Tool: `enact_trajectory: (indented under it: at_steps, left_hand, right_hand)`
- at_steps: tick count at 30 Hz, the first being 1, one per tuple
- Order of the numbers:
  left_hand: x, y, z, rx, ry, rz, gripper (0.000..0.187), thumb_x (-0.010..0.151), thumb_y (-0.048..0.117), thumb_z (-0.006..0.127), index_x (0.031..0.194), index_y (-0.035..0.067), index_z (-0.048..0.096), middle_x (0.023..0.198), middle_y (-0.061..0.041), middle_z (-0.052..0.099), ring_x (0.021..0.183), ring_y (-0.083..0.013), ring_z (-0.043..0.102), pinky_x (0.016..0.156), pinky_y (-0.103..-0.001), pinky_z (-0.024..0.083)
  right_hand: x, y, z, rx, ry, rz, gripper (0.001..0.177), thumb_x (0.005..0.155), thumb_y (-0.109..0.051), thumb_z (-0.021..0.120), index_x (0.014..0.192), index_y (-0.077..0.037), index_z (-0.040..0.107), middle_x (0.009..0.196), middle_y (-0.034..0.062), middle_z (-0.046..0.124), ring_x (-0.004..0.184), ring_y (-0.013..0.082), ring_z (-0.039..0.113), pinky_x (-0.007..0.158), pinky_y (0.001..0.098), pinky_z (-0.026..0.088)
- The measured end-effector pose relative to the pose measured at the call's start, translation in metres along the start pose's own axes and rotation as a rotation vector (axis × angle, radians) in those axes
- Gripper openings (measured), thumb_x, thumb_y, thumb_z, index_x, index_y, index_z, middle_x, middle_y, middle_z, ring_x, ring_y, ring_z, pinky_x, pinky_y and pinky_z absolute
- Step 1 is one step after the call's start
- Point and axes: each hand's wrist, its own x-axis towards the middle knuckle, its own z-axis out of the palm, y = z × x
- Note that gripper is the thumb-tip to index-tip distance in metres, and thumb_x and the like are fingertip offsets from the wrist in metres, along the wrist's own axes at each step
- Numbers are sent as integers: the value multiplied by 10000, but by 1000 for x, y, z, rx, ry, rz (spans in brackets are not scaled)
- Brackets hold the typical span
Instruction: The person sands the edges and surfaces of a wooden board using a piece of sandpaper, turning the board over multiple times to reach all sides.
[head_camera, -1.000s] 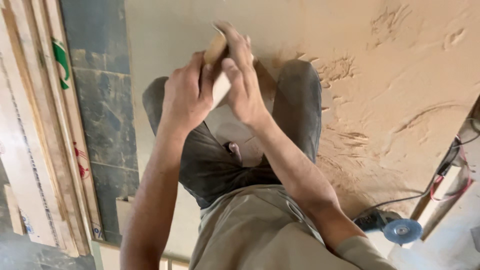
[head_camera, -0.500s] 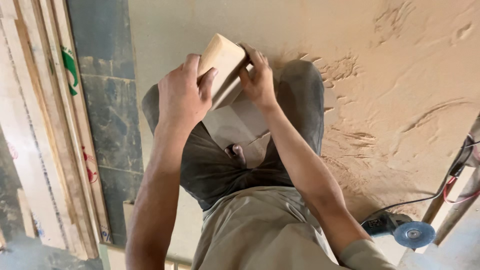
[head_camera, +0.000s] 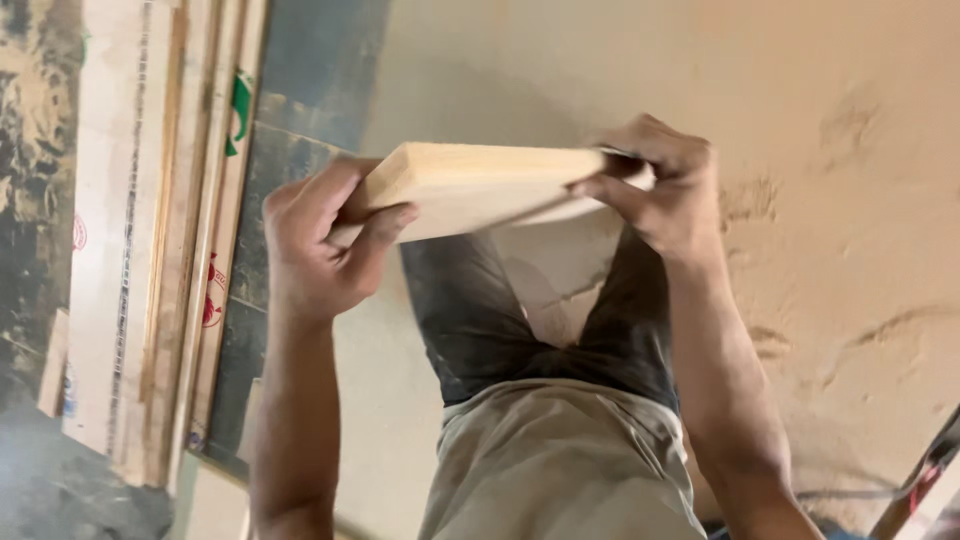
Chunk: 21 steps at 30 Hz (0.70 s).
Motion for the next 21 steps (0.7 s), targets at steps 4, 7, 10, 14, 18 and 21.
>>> enact_trajectory:
  at_steps: [4,7,10,14,18,21]
  left_hand:
    - [3,-12,-4,-112,134,-31,256,974,250,809,980,46,655,707,-11,676,565,-107,646,541,-260,485]
    - [3,-1,-1,-112,262,51,355,970,331,841,1053,60,627,891,-35,726,773,-135,738,681,-278,592]
    - [8,20,9,-53,411,129,482,907,394,874,1108,48,605,1003,-65,714,914,-163,737,784,-315,614]
    - [6,39,12,-129,476,27,506,902,425,863,1111,48,599,1034,-59,694,966,-166,708,824,-330,579]
    - [6,38,9,-182,495,41,405,996,438,766,1070,65,626,931,-30,672,825,-145,668,731,-298,530]
    - [-1,40,4,-185,521,44,387,1077,450,653,1066,64,639,879,-33,649,822,-156,648,763,-307,508]
  right_hand:
    - [1,-64,-1,-107,-1,-42,224,888,-144,908,1061,-59,794,833,40,727,662,44,592,557,209,420]
    - [-1,-97,-2,-218,46,-88,291,865,-156,914,1084,-33,766,897,45,735,703,58,653,571,212,464]
    - [-11,-119,-2,-354,83,-144,301,868,-132,936,1074,-6,757,886,66,729,749,88,658,621,220,474]
    - [-20,-136,3,-417,119,-174,266,909,-85,939,1100,-6,771,891,76,746,779,98,663,663,216,483]
    - [-25,-153,10,-410,135,-152,274,902,-84,916,1116,-8,763,894,73,744,779,79,650,663,204,470]
    - [-25,-163,14,-371,141,-151,302,858,-102,877,1119,-27,747,905,58,742,763,62,647,654,196,471]
